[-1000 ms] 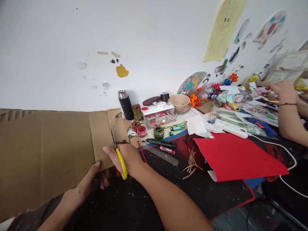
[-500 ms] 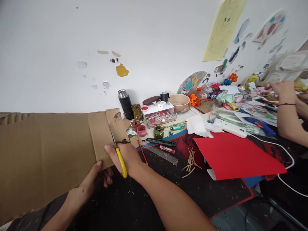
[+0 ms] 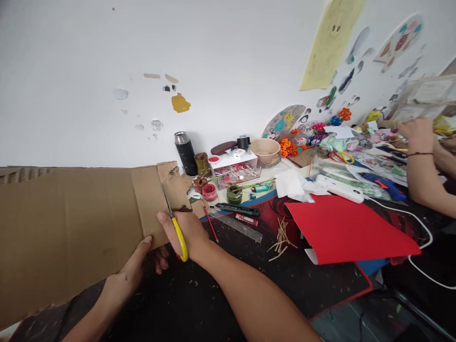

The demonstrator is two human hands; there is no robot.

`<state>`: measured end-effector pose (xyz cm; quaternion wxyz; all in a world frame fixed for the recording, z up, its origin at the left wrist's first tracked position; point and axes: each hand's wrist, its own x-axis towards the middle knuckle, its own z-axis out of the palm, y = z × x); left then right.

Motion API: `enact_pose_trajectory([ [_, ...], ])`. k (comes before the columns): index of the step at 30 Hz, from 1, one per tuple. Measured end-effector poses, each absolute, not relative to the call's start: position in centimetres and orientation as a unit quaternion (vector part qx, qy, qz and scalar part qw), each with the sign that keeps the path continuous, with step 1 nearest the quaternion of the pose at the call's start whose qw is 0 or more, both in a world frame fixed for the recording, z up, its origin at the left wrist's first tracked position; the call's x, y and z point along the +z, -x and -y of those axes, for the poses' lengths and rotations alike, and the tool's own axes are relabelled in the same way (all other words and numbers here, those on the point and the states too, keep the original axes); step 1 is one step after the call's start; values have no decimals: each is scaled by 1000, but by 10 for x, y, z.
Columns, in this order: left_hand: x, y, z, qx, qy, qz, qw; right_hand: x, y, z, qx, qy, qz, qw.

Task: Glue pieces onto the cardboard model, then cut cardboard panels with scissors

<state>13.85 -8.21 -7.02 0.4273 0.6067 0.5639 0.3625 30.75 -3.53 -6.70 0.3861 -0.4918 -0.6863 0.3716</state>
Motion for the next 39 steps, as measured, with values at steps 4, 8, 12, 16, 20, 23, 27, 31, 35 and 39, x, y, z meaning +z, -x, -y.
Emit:
enact_pose_trajectory([
  [4,-68,-138,84,349,-601,-553,459,-65,-306,36,385,501,679,374],
  [8,-68,-138,84,361,-600,-531,477,-64,-304,36,388,500,675,379],
  [12,-68,-139,84,363,-599,-536,472,-63,-303,37,389,497,678,377],
  [16,-69,-139,84,365,-591,-535,482,-61,-303,38,391,500,676,374],
  [20,-70,-138,83,361,-599,-535,474,-61,-303,39,395,501,671,376],
  [23,-71,-138,82,358,-596,-544,469,-61,-303,39,398,501,669,379],
  [27,-69,-139,83,354,-597,-548,467,-61,-302,40,395,504,672,372],
  [31,-66,-140,84,354,-609,-550,448,-61,-302,40,399,505,672,366],
  [35,-65,-141,85,363,-608,-555,437,-61,-302,40,399,512,669,361],
  [39,-66,-141,83,365,-605,-541,455,-59,-302,40,407,514,661,364],
])
